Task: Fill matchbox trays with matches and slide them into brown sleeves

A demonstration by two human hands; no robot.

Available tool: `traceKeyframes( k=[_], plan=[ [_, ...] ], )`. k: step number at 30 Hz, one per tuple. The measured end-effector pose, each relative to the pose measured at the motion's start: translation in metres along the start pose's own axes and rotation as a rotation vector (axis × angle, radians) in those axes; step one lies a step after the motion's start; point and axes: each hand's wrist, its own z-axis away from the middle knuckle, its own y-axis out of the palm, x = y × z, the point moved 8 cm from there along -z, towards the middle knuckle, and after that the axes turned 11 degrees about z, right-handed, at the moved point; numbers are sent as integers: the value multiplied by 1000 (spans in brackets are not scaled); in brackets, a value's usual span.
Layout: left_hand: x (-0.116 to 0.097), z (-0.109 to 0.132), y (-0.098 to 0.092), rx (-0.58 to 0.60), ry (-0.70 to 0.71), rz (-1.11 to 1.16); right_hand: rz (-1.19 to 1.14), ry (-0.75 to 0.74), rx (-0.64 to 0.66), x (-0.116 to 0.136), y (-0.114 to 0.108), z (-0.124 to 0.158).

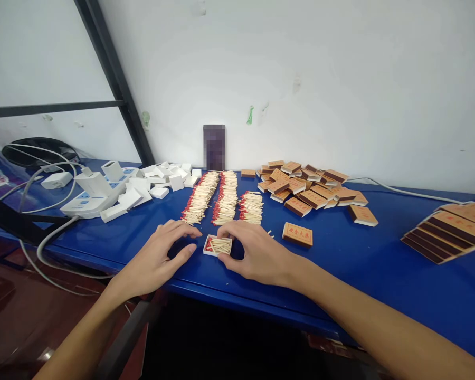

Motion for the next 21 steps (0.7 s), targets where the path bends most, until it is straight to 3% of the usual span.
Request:
traceKeyframes(
  k=[15, 21],
  plan=[
    [-18, 5, 14, 177, 168, -106, -39, -45, 9, 15, 2, 1],
    [-18, 5, 13, 168, 176, -103, -26, -44, -1, 11, 2, 1]
  ],
)
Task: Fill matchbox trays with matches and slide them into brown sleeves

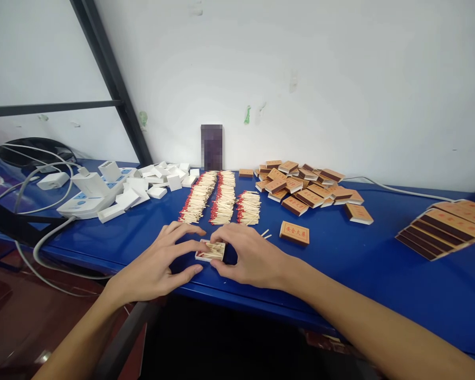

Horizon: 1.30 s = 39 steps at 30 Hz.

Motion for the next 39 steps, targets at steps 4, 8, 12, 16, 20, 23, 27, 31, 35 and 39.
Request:
traceKeyframes(
  k=[4, 8, 12, 16, 20, 23, 27, 31, 35, 39],
  plan=[
    [-1, 1, 1, -5, 10, -48, 0, 2, -2, 0, -1, 1],
    [-1, 1, 0, -28, 19, -62, -11, -20, -1, 2, -1, 3],
    [-1, 1, 0, -43, 38, -58, -10, -16, 4, 0, -1, 2],
    [-1, 2, 0, -52, 46, -56, 0, -6, 0, -1, -1, 2],
    [-2, 3, 0, -66, 61, -30, -22, -26, -2, 0, 0, 3],
    [-1, 2, 0, -78, 58, 6, -56, -64, -9, 3, 0, 3],
    [0, -1, 1, -62, 61, 21, -99, -67, 6, 5, 0, 2],
    [0, 0, 2, -52, 68, 49, -120, -6, 37, 2, 1, 2],
    [0, 2, 2, -28, 61, 65, -109, -7, 59, 3, 1, 3],
    [0, 1, 3, 11, 50, 65, -128, 2, 95, 4, 4, 3]
  ],
)
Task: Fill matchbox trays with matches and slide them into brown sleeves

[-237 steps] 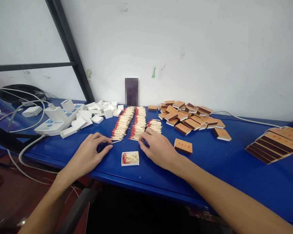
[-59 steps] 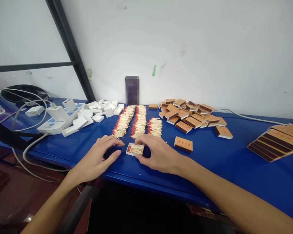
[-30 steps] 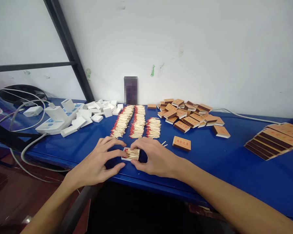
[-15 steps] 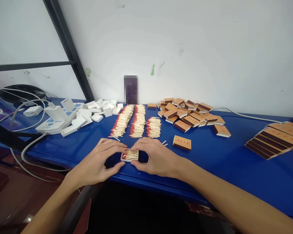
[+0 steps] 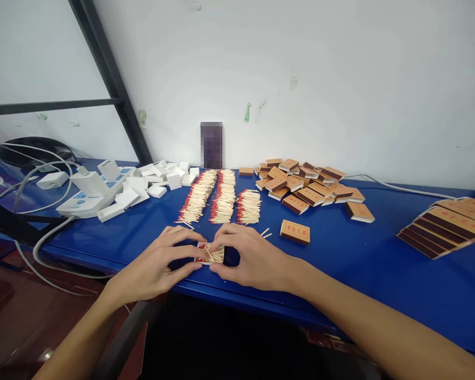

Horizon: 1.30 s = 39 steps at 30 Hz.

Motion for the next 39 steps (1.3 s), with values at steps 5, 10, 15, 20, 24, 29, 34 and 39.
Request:
traceKeyframes(
  k=[5, 10, 15, 20, 24, 29, 34, 39],
  plan=[
    [0, -1, -2, -22, -16, 31, -14, 43, -46, 0, 0, -6],
    [6, 0, -3, -68, -90, 45, -38, 26, -43, 4, -2, -7],
    [2, -2, -2, -49, -27, 26, -23, 14, -22, 7, -5, -4],
    [3, -1, -3, -69, -13, 13, 51, 21, -59, 4, -9, -2],
    [3, -1, -3, -78, 2, 13, 52, 39, -55, 1, -9, -3],
    [3, -1, -3, -73, 2, 10, 4, 63, -5, 1, -6, -4],
    [3, -1, -3, -73, -3, 20, 22, 93, -22, -3, -3, -5],
    [3, -1, -2, -65, -11, 29, 8, 107, -31, -3, -2, -5]
  ],
)
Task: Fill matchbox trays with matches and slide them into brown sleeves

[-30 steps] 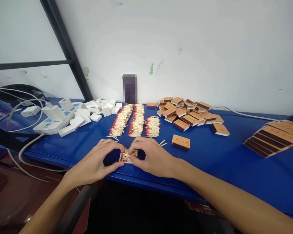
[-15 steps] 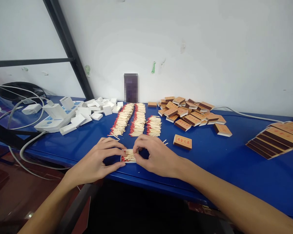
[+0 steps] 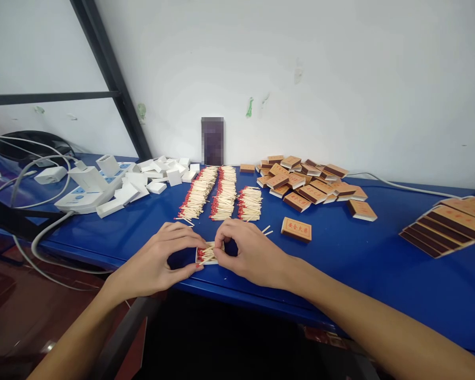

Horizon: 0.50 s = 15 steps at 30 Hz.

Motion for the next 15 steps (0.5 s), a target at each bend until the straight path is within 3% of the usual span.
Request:
traceKeyframes(
  k=[15],
  plan=[
    [3, 2, -1, -12, -52, 30, 7, -23, 38, 4, 3, 1]
  ],
)
